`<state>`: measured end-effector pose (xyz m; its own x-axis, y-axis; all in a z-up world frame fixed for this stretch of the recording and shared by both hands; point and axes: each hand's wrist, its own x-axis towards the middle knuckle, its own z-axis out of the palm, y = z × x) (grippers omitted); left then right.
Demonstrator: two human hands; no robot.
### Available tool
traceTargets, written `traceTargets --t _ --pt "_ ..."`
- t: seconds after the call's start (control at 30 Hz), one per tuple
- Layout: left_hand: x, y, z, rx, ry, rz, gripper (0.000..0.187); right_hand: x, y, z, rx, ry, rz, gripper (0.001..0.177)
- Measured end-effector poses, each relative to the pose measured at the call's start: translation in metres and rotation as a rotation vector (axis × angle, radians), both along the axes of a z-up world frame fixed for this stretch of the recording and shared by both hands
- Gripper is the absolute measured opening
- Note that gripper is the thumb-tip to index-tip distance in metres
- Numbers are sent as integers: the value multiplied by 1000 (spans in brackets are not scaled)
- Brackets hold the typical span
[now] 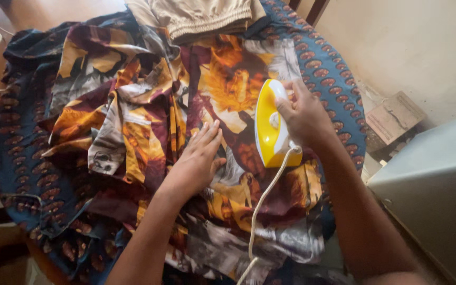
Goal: The person irons a patterned dress laid out on a round table. They use a yellow and white electric iron, moving it back and forth over the fabric while smoothing the material with their left hand. The person periodically lifts and repositions sections of the dress to continue ironing different areas.
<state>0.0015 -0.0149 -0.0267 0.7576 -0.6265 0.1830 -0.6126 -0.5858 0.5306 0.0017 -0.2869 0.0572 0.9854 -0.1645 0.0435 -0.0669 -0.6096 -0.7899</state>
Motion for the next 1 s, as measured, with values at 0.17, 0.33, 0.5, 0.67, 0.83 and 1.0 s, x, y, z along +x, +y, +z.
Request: traceTargets --t 0.17,0.33,0.5,0.67,0.83,1.0 --pt "-1 -2 2 21 0 -4 65 -34 11 17 -177 299 -33 33" --pt "-4 -3 4 31 0 3 65 -82 20 30 -55 278 23 42" --pt "-4 -3 3 23 -36 -5 64 -71 14 20 17 275 -6 43" --pt "-6 -2 2 19 -60 -3 63 -45 16 4 223 78 102 40" --pt "-4 -3 1 45 -56 -2 64 -64 26 15 16 251 174 50" --pt "-3 -3 0 42 -42 -5 65 -88 28 34 -128 427 56 54"
